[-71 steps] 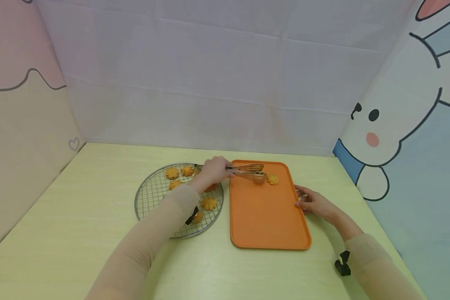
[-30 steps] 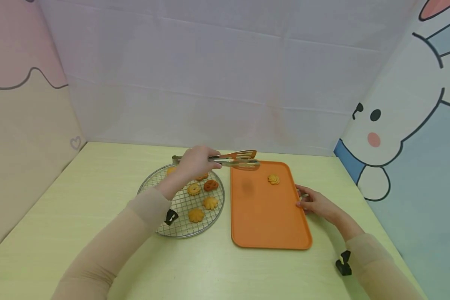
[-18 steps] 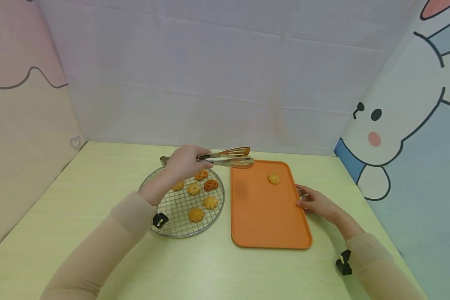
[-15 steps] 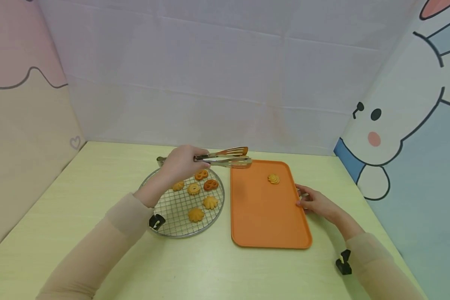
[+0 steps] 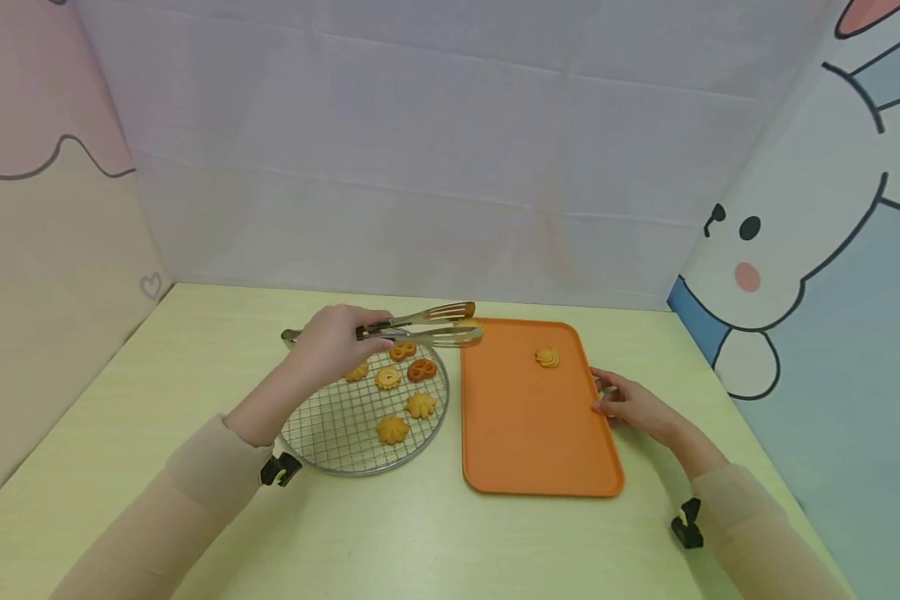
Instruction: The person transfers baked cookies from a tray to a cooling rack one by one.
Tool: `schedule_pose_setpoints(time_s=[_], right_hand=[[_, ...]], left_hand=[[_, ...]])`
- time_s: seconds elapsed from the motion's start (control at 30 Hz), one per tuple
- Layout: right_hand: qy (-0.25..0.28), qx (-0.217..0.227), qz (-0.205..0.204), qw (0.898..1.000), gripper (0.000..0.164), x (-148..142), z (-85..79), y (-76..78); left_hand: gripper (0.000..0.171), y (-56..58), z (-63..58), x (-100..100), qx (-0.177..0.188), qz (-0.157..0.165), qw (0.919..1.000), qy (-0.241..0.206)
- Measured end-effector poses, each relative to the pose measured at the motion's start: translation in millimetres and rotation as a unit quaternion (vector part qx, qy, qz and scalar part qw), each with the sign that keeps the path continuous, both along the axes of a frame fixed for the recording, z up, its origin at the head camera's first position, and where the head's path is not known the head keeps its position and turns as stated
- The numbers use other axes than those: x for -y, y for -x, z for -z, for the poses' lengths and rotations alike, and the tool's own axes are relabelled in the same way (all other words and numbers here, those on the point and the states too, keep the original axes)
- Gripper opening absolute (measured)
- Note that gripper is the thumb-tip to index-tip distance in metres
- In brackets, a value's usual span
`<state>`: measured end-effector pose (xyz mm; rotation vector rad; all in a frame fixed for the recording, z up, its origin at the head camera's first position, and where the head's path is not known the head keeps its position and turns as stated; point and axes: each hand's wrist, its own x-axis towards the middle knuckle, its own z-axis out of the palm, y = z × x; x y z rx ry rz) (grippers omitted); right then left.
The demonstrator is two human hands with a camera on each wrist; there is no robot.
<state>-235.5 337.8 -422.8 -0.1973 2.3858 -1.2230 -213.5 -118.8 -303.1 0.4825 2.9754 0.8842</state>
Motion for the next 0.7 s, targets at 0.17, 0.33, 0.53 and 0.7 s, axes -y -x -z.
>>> schedule_pose_setpoints(time_s=[0.17,0.33,0.53,0.7], right_hand=[[0.004,-0.001,0.000,1.000,0.068,0,1.6,0.5],[0.008,-0.001,0.000,1.000,0.068,-1,2.3,0.5],[0.007,0.001,0.001,1.000,0.069,-1,2.6,0.6],[0.009,0.004,0.005,1.000,0.069,-1,1.4,-0.1]], left_hand=[[0.048,-11.7,2.6,9,-0.013,-0.004,0.9999,-0.008],[0.047,-22.1,4.0,18,-0.018,-0.002,0.9998,-0.010],[0.047,-32.2,11.6,32,-0.026,0.000,0.9995,-0.016],[0.045,-38.7,22.6,45,-0.035,-0.009,0.9992,-0.016]])
